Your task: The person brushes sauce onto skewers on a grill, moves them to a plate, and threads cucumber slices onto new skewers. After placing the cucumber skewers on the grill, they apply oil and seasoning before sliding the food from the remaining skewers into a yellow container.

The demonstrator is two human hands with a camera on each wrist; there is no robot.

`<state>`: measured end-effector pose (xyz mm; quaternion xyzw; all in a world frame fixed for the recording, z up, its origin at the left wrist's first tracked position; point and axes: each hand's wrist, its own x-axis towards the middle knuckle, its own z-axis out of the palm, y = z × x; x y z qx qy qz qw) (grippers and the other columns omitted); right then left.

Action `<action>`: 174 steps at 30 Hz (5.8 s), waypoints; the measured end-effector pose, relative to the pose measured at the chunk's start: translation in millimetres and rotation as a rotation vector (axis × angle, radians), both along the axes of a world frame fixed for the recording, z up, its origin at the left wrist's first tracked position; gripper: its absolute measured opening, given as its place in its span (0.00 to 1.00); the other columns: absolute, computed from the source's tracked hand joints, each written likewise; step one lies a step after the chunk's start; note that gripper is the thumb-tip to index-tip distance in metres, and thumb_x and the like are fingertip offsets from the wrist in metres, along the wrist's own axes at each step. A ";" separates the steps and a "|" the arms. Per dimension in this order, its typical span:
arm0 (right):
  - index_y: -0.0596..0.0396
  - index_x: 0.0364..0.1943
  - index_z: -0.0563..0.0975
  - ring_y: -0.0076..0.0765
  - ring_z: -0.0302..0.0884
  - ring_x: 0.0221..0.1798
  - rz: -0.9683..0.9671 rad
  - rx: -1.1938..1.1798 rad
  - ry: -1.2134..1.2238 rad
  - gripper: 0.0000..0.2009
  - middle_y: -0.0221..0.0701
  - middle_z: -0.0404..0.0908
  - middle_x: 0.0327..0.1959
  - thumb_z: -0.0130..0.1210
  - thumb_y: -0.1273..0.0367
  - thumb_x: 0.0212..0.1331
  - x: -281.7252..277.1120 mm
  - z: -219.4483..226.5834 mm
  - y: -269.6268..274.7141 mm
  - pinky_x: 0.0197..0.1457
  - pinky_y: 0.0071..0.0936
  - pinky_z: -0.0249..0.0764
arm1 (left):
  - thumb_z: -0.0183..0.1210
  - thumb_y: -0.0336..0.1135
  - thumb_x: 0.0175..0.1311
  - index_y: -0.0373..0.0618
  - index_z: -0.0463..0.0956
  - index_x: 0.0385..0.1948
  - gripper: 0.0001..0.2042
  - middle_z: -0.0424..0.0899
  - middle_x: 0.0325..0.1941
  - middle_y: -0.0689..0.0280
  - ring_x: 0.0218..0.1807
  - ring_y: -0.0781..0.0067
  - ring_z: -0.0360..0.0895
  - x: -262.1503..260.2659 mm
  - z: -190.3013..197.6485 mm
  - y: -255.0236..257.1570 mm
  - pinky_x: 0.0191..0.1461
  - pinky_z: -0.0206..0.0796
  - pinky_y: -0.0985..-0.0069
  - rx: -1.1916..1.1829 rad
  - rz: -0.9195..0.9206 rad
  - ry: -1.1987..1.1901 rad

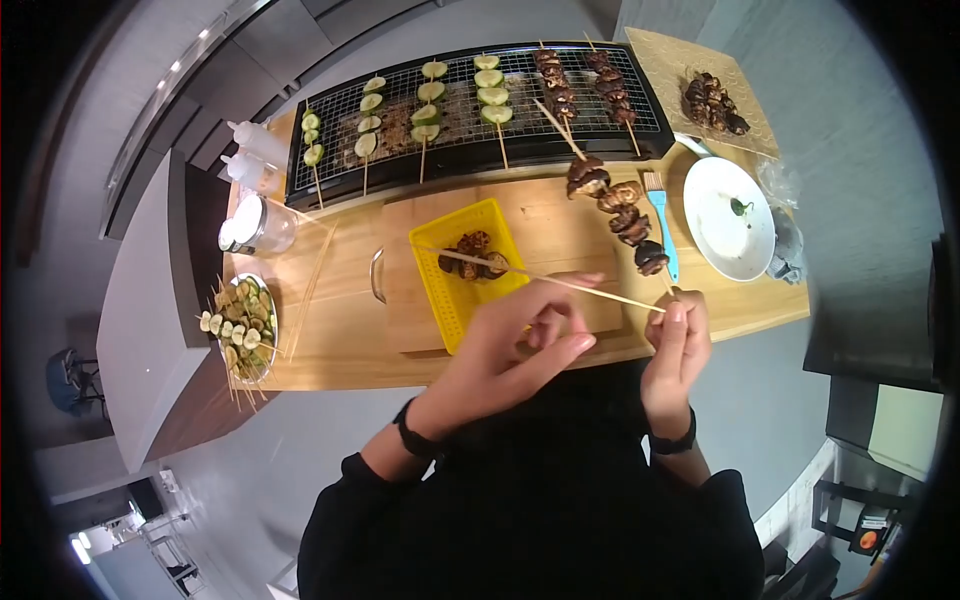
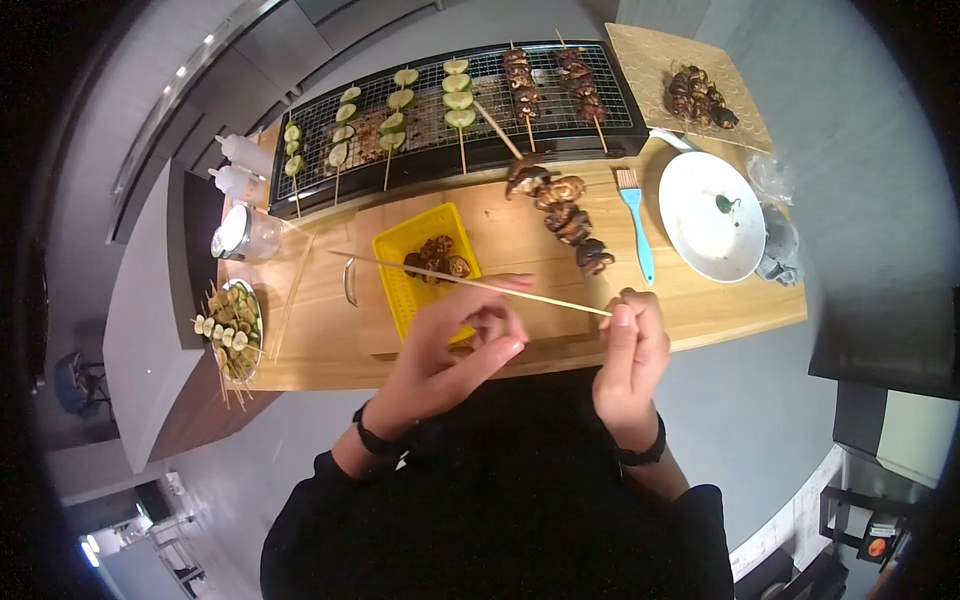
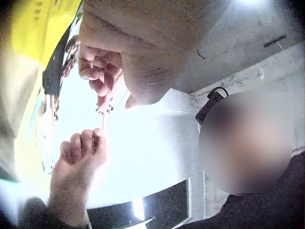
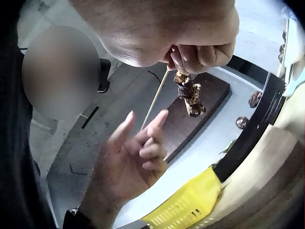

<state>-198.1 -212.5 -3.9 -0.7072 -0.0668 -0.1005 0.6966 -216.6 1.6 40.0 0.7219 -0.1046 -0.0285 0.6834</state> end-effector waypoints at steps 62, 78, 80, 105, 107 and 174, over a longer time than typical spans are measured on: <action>0.60 0.31 0.76 0.20 0.65 0.27 0.295 -0.203 -0.052 0.14 0.28 0.73 0.25 0.45 0.72 0.77 4.8 34.5 -8.9 0.33 0.22 0.62 | 0.75 0.38 0.52 0.58 0.83 0.53 0.23 0.81 0.58 0.69 0.61 0.57 0.74 38.7 31.0 72.2 0.68 0.64 0.59 0.932 0.102 -0.642; 0.58 0.23 0.72 0.23 0.64 0.22 0.169 -0.312 -0.193 0.14 0.28 0.70 0.19 0.50 0.71 0.70 12.2 46.1 -18.6 0.27 0.24 0.56 | 0.75 0.42 0.53 0.55 0.83 0.49 0.20 0.85 0.52 0.70 0.59 0.61 0.77 42.1 -2.0 103.3 0.68 0.63 0.62 0.929 0.075 -0.556; 0.57 0.22 0.71 0.23 0.63 0.22 0.161 -0.287 -0.225 0.16 0.27 0.70 0.19 0.50 0.69 0.71 14.8 44.3 -32.7 0.27 0.24 0.55 | 0.75 0.42 0.53 0.54 0.83 0.49 0.20 0.85 0.52 0.69 0.59 0.61 0.78 41.2 -6.7 106.4 0.68 0.63 0.62 0.940 0.081 -0.549; 0.61 0.28 0.77 0.22 0.62 0.19 0.412 -0.355 -0.248 0.09 0.31 0.74 0.24 0.54 0.78 0.69 14.4 43.6 18.8 0.23 0.23 0.55 | 0.76 0.42 0.52 0.57 0.83 0.47 0.19 0.86 0.52 0.75 0.59 0.62 0.79 27.8 11.6 70.0 0.69 0.64 0.59 0.798 0.047 -0.601; 0.61 0.27 0.76 0.24 0.63 0.19 0.412 -0.355 -0.259 0.09 0.31 0.73 0.23 0.53 0.78 0.69 14.5 40.5 16.8 0.23 0.24 0.55 | 0.75 0.42 0.53 0.56 0.83 0.46 0.18 0.86 0.53 0.75 0.58 0.63 0.80 28.8 9.4 70.9 0.69 0.64 0.59 0.796 0.046 -0.611; 0.61 0.27 0.74 0.27 0.63 0.19 0.364 -0.350 -0.328 0.08 0.31 0.69 0.22 0.55 0.79 0.65 14.1 35.8 16.6 0.23 0.27 0.55 | 0.75 0.34 0.51 0.56 0.84 0.44 0.17 0.85 0.45 0.75 0.50 0.67 0.80 23.5 13.4 43.1 0.62 0.65 0.62 0.713 0.073 -0.672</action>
